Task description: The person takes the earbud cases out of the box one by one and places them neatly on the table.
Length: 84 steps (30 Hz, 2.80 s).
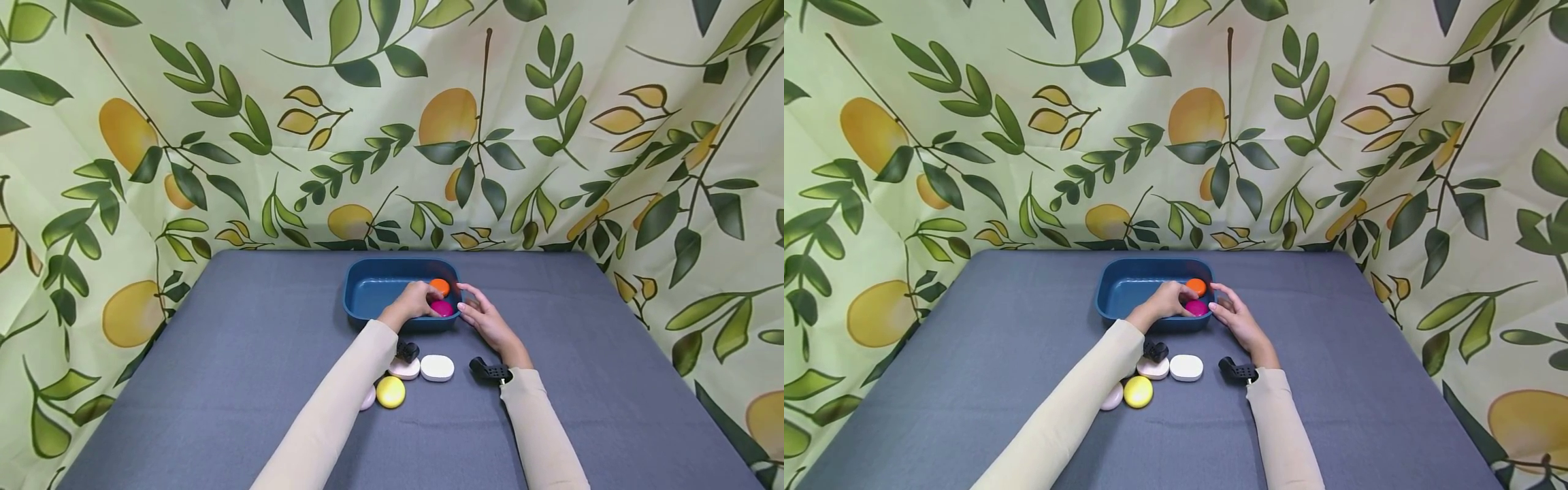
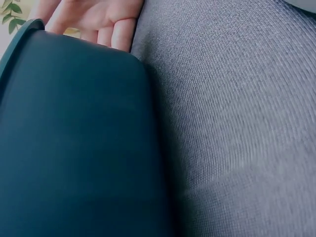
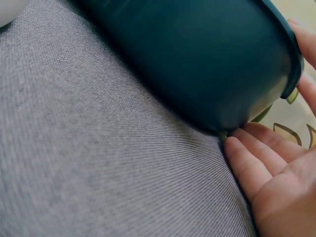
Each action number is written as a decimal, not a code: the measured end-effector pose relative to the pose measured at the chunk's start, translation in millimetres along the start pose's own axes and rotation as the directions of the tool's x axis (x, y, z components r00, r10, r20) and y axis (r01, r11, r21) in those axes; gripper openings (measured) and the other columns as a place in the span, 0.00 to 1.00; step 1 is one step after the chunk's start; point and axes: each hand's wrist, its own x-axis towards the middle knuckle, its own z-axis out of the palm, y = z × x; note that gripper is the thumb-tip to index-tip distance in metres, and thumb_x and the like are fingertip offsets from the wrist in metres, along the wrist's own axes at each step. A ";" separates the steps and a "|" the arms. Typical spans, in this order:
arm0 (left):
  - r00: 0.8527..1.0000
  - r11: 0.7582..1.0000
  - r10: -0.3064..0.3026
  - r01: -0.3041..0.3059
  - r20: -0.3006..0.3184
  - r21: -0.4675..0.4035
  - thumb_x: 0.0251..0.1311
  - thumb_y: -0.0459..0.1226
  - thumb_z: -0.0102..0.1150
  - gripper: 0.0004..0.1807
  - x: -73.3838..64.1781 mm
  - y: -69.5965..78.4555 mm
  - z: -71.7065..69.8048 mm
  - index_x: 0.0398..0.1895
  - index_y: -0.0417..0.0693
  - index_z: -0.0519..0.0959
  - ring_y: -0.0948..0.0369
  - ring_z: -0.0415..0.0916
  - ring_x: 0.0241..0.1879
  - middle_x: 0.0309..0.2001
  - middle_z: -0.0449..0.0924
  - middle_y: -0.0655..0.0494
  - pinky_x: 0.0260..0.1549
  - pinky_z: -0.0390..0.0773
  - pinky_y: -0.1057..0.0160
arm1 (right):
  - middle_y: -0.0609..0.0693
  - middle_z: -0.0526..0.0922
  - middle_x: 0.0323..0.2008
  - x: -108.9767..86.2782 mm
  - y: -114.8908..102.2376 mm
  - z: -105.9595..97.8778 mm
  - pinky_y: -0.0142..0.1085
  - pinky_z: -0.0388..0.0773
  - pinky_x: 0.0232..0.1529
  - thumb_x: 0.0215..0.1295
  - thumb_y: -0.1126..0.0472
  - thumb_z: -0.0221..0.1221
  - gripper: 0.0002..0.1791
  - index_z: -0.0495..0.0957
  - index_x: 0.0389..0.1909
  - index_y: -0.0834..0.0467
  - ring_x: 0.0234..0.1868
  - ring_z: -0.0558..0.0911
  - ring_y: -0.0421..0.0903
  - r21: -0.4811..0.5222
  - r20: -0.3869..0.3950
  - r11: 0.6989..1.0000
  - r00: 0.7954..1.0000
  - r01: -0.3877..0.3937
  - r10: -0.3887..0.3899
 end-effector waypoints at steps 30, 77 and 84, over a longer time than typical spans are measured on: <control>0.998 0.989 -0.040 0.033 -0.052 -0.143 0.46 0.38 0.75 0.25 -20.8 -1.6 -26.6 0.50 0.41 0.82 0.54 0.84 0.49 0.49 0.86 0.46 0.51 0.82 0.63 | 0.67 0.46 0.75 -0.4 1.1 -1.6 0.16 0.71 0.54 0.73 0.59 0.50 0.33 0.49 0.73 0.57 0.76 0.52 0.63 -0.016 0.004 1.000 1.000 0.004 -0.004; 0.980 0.951 0.168 -0.190 -0.111 -0.242 0.39 0.39 0.79 0.26 -125.7 22.1 -26.4 0.46 0.41 0.84 0.56 0.84 0.46 0.46 0.87 0.48 0.50 0.83 0.60 | 0.69 0.49 0.74 -0.1 -1.1 0.1 0.14 0.72 0.51 0.73 0.60 0.49 0.33 0.48 0.73 0.59 0.73 0.55 0.64 -0.008 -0.009 1.000 1.000 0.015 -0.015; 0.978 0.953 0.184 -0.201 -0.094 -0.226 0.38 0.40 0.79 0.25 -141.9 14.6 -15.3 0.44 0.43 0.85 0.57 0.83 0.47 0.44 0.88 0.50 0.48 0.83 0.58 | 0.67 0.47 0.75 0.1 0.3 -0.7 0.14 0.72 0.50 0.73 0.59 0.50 0.33 0.48 0.73 0.58 0.74 0.54 0.63 0.004 -0.007 1.000 1.000 0.010 -0.010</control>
